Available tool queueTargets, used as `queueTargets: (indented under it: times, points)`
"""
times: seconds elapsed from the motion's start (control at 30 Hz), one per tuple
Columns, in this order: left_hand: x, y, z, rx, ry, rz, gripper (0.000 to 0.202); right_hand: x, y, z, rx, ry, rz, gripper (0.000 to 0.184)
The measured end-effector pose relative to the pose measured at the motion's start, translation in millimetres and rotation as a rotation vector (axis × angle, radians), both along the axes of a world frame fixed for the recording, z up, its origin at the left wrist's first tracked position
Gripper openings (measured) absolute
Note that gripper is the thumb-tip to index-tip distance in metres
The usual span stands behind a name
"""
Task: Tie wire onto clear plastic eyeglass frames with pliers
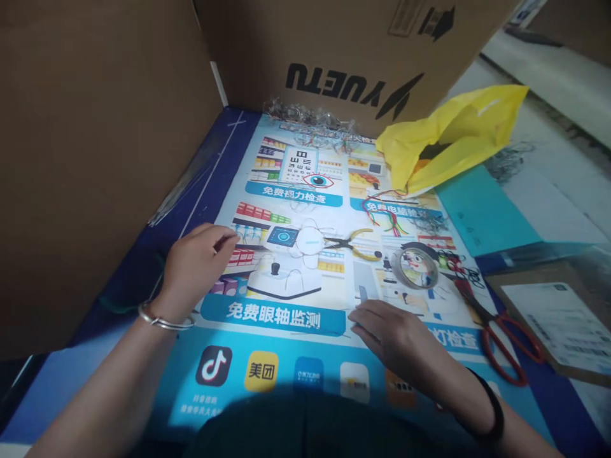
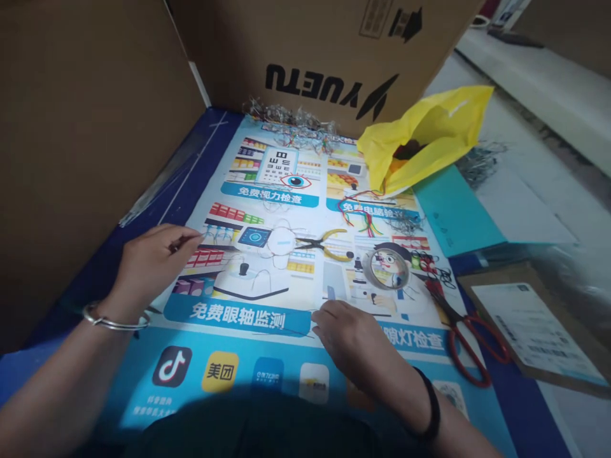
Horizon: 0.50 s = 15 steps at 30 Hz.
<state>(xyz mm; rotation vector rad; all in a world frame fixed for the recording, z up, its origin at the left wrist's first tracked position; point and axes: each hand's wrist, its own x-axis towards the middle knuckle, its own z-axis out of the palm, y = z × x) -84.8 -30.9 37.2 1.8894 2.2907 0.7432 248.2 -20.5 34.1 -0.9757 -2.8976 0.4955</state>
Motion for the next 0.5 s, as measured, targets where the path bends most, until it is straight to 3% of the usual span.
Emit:
queueTargets:
  times: [0.23, 0.5]
  points:
    - [28, -15, 10.3, -0.040, -0.089, -0.214, 0.019, -7, 3, 4.7, 0.230, -0.099, 0.103, 0.020]
    - [55, -24, 4.9, -0.136, -0.056, -0.448, 0.020, -39, 2, 5.4, 0.431, -0.394, 0.329, 0.021]
